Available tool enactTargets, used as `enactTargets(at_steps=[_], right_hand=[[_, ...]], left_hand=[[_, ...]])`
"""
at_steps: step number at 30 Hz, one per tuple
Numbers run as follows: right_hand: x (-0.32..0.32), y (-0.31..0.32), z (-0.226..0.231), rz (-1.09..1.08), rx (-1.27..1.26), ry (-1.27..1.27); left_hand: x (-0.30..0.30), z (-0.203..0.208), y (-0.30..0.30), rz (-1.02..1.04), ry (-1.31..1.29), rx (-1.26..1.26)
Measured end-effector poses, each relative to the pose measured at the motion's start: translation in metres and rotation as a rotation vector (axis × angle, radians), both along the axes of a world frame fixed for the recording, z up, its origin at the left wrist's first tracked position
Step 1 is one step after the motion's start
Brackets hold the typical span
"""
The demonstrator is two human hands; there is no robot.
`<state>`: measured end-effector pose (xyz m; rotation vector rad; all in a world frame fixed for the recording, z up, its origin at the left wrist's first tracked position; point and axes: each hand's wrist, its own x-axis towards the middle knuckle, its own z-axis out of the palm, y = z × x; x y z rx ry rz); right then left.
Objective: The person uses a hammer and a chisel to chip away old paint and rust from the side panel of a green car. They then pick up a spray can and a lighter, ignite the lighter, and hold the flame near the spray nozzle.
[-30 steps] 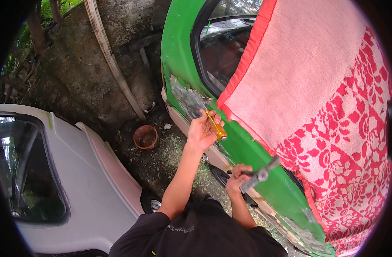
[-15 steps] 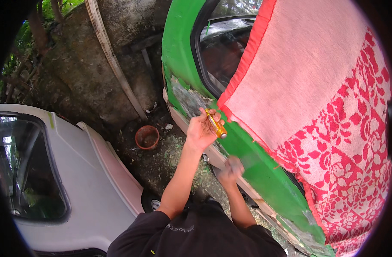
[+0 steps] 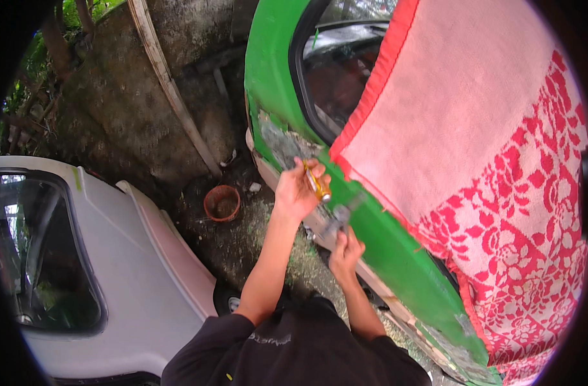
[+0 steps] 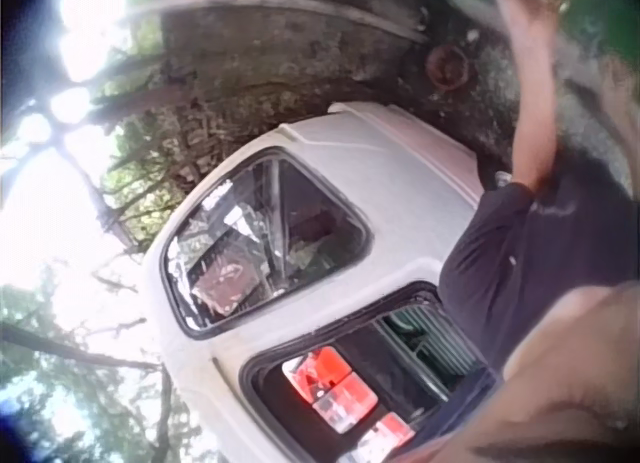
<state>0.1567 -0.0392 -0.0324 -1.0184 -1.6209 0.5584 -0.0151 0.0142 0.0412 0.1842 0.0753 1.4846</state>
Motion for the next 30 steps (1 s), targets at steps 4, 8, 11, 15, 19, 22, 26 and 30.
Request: enactTargets(at_steps=[4, 8, 11, 15, 19, 22, 26, 30], right_hand=[[0.007, -0.012, -0.004, 0.015, 0.217, 0.411], [0.006, -0.021, 0.01, 0.108, 0.161, 0.513], [0.006, -0.021, 0.007, 0.07, 0.171, 0.367], [0.001, -0.025, 0.009, 0.04, 0.067, 0.344], [0.002, -0.025, 0.01, 0.037, 0.073, 0.31], [0.002, -0.024, 0.011, 0.036, 0.065, 0.302], [0.001, -0.025, 0.012, 0.037, 0.045, 0.316], [-0.001, -0.025, 0.017, 0.043, 0.064, 0.216]], left_hand=[[0.003, -0.003, -0.004, -0.004, -0.018, -0.054], [0.003, -0.006, -0.009, -0.008, -0.041, -0.018], [0.003, -0.007, -0.013, -0.013, -0.023, -0.032], [0.003, -0.011, -0.019, -0.027, -0.038, -0.026], [0.001, -0.015, -0.02, -0.034, -0.037, 0.055], [-0.002, -0.017, -0.019, -0.059, -0.067, 0.054], [0.0, -0.008, -0.017, -0.017, -0.061, 0.034], [0.006, -0.01, -0.015, -0.014, -0.1, 0.05]])
